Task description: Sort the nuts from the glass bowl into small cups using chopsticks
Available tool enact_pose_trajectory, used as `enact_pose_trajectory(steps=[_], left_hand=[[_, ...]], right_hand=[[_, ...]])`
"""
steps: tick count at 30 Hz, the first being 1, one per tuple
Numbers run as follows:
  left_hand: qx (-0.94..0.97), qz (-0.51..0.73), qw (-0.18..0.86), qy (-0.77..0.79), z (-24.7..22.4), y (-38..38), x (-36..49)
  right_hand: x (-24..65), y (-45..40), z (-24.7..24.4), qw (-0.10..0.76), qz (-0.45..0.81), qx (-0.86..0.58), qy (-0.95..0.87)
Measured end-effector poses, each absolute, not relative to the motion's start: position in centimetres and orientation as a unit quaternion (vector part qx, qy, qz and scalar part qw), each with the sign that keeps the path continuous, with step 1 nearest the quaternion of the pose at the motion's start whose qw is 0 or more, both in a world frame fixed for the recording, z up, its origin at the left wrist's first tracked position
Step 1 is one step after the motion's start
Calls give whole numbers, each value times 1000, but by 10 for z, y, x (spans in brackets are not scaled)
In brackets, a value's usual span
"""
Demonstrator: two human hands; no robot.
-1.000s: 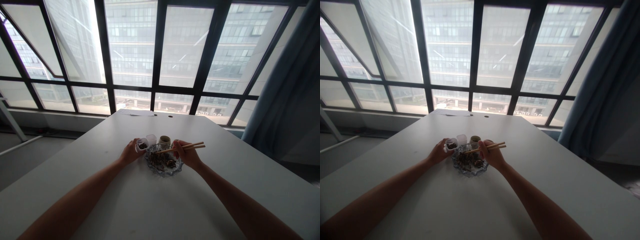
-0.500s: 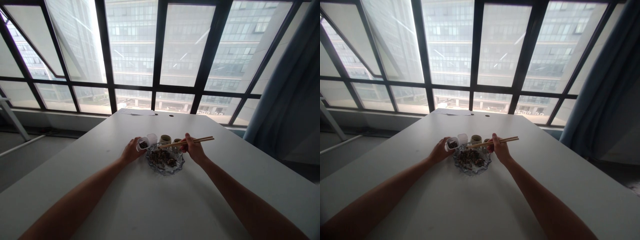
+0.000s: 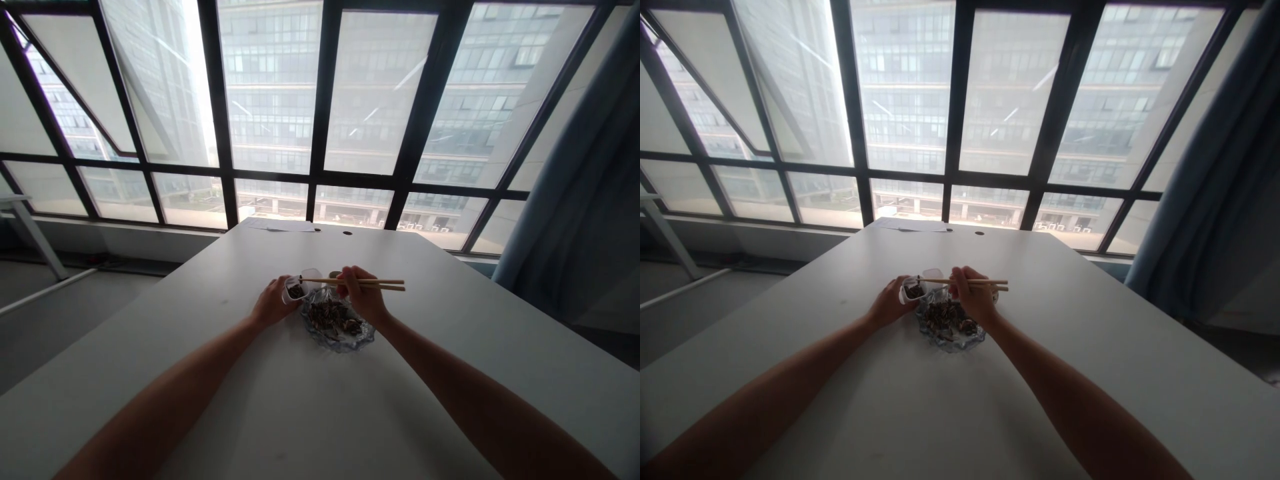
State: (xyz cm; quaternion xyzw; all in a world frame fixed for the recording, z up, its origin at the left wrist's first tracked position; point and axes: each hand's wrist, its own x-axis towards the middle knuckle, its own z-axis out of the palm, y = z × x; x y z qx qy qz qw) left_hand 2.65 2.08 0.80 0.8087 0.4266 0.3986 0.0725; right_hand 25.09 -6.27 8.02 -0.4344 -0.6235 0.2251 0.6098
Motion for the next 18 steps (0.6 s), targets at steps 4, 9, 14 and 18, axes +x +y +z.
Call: enact_pose_trajectory(steps=[4,9,14,18], left_hand=[[809,400,76,425,8,22,27],[809,390,73,434,8,21,28],[808,384,67,442,9,19,27],[806,382,62,447,9,18,26]], right_hand=[[249,-56,83,584,228,-430,-649],[276,-73,89,640,193,-451,-591],[290,-77,76,598,159,-501,-605],[286,-76,70,534,226,-500,-643]])
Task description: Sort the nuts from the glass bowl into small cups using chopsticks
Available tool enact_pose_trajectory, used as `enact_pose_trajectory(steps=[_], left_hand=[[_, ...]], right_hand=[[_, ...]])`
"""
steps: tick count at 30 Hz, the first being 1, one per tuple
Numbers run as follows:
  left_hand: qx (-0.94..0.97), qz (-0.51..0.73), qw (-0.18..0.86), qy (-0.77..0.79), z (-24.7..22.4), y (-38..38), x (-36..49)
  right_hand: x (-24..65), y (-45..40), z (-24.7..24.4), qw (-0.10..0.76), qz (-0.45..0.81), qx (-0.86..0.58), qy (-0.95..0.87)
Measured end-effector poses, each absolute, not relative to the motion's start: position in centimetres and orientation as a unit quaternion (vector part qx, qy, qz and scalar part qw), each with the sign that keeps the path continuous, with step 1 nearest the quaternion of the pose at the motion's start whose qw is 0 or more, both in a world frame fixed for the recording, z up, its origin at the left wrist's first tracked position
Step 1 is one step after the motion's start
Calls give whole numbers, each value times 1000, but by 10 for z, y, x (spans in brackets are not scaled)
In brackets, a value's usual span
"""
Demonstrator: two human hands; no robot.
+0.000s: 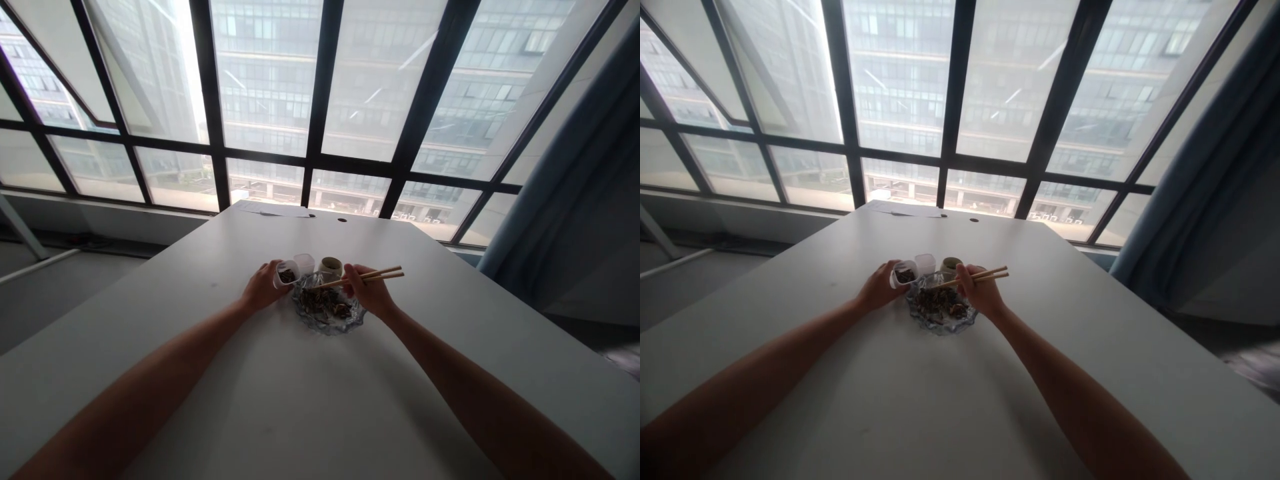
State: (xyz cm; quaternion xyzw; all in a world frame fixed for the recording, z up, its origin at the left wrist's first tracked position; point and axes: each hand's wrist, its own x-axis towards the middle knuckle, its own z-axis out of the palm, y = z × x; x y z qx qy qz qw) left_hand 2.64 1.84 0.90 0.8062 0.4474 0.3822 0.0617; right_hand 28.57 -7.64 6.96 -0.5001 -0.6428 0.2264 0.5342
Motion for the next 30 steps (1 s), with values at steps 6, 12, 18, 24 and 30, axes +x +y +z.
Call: enact_pose_trajectory(steps=[6,12,18,24,30], left_hand=[[807,382,61,447,9,19,25],[801,397,61,445,5,22,25],[801,401,69,438,3,24,24],[803,401,71,436,2,27,22],[804,399,78,433,3,26,23]], right_hand=[[302,-81,85,534,232,-498,-643],[320,-82,90,468,218,-506,-691],[323,-90,97,462,222,-503,-696],[321,-85,88,453,225,-495,-706],[316,-83,78,476,254,-490,-684]])
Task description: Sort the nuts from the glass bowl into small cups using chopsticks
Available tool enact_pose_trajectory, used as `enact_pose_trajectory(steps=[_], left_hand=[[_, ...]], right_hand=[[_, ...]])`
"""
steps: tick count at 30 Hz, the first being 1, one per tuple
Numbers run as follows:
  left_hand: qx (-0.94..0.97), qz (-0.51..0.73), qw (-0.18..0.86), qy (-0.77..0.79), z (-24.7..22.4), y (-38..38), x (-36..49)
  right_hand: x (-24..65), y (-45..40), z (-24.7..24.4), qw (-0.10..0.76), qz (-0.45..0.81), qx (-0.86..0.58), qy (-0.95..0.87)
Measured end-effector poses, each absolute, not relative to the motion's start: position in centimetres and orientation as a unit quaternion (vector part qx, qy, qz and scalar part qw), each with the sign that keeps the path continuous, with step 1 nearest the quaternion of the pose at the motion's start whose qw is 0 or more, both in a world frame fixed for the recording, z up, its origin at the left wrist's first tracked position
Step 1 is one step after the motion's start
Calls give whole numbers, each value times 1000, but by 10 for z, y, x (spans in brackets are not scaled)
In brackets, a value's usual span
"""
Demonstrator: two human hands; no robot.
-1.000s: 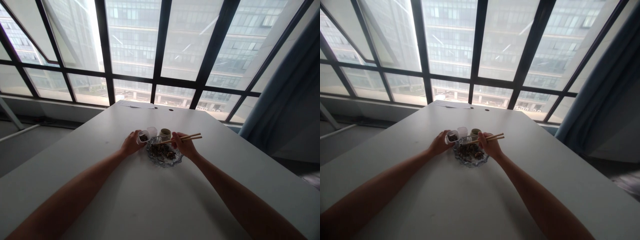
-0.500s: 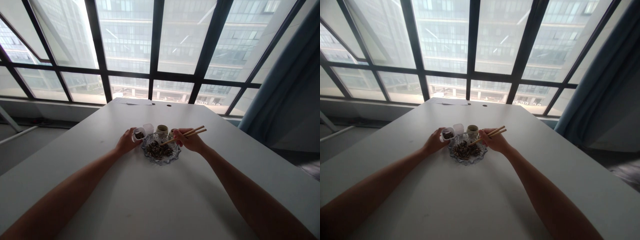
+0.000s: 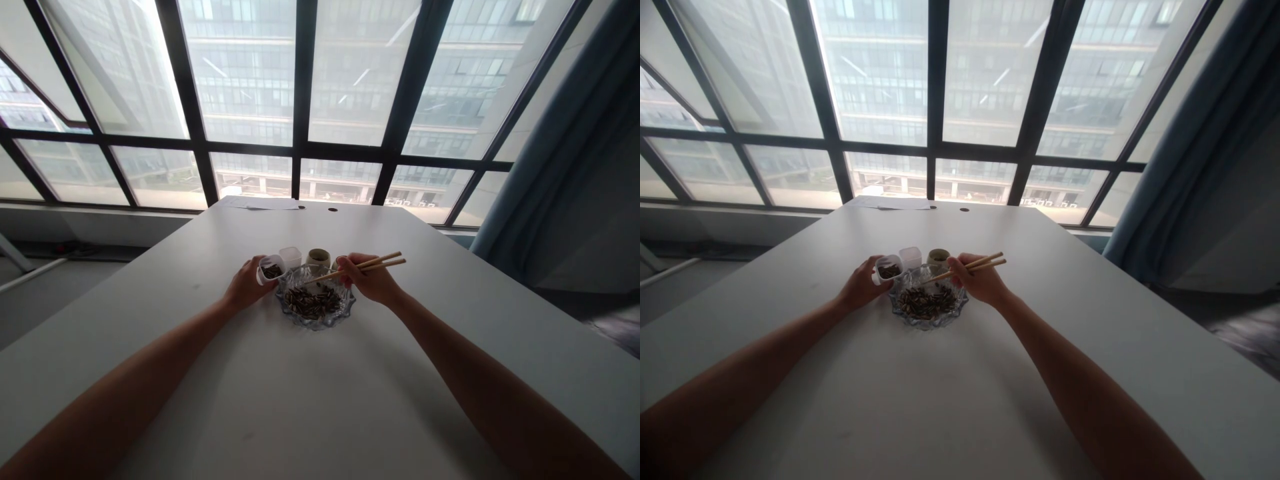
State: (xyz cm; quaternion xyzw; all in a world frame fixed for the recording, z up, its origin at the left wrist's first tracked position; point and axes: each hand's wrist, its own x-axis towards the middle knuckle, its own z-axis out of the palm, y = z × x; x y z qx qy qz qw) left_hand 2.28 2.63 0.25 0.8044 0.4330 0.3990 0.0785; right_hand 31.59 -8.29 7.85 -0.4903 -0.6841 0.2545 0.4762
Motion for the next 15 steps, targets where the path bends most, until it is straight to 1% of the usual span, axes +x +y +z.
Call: enact_pose_trajectory(steps=[5,7,11,15], left_hand=[[801,393,76,445,4,25,24],[801,394,76,445,4,25,24],[802,396,78,440,4,24,24],[804,392,80,441,4,24,24]], right_hand=[[317,-88,83,452,226,-489,-711],[318,-92,90,446,179,-496,-723],[317,-99,101,403,102,-492,-765],[314,-101,102,388,111,-472,-784]])
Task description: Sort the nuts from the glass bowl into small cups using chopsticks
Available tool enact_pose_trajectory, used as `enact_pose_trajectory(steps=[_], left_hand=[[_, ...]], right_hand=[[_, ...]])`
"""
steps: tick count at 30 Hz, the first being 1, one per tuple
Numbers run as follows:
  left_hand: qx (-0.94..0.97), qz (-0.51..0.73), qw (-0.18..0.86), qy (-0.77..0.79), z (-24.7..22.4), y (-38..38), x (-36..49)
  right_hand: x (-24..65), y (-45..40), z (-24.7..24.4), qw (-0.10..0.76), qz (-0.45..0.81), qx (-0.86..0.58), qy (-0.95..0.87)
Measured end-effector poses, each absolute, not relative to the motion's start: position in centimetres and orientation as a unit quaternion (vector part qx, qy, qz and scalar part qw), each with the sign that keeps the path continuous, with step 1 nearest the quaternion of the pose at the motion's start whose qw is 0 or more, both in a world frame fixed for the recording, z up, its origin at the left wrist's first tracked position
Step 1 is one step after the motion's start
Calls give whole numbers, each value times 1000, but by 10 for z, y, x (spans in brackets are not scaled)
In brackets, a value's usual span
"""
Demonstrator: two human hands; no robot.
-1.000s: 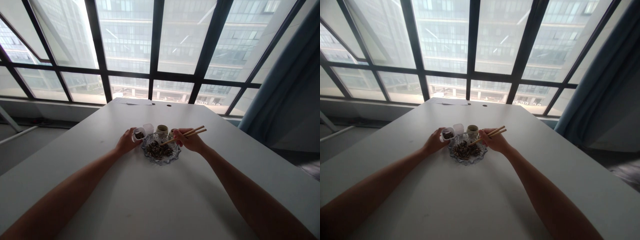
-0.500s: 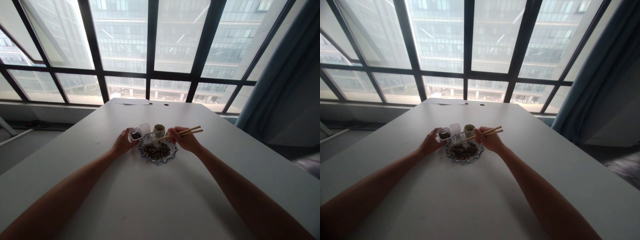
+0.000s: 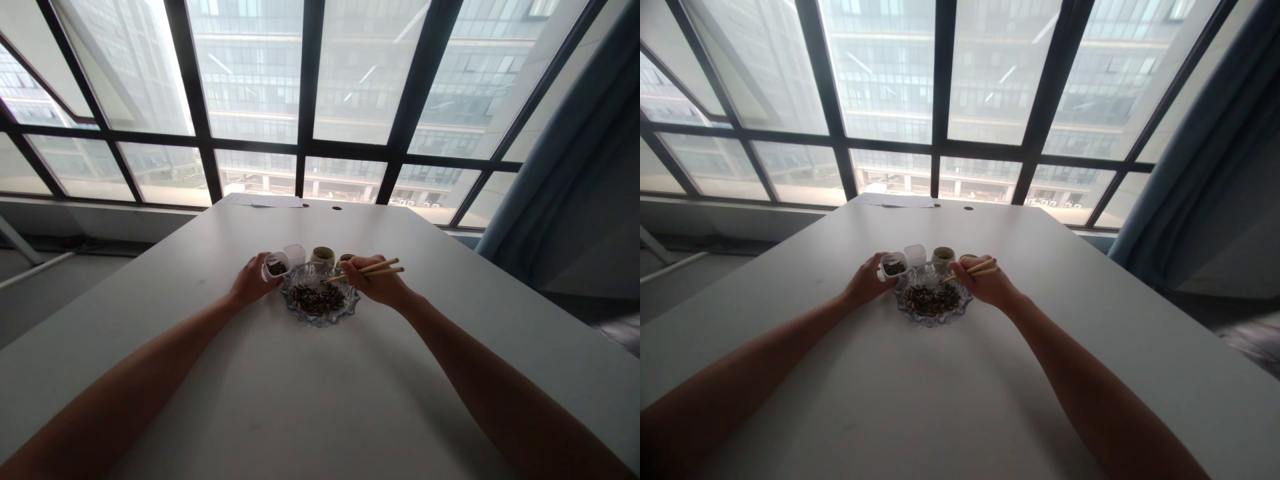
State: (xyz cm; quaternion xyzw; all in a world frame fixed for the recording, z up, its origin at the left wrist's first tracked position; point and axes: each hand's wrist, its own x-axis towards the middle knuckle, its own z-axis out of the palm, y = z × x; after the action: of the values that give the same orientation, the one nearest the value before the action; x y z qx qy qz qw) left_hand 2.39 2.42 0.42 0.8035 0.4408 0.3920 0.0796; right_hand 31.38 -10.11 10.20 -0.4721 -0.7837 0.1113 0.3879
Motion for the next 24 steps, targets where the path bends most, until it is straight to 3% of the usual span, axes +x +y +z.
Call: enact_pose_trajectory(steps=[11,24], left_hand=[[801,392,84,444,6,23,24],[752,375,68,537,12,20,24]], right_hand=[[322,-94,94,390,138,-482,-772],[332,-75,91,574,310,-518,-553]])
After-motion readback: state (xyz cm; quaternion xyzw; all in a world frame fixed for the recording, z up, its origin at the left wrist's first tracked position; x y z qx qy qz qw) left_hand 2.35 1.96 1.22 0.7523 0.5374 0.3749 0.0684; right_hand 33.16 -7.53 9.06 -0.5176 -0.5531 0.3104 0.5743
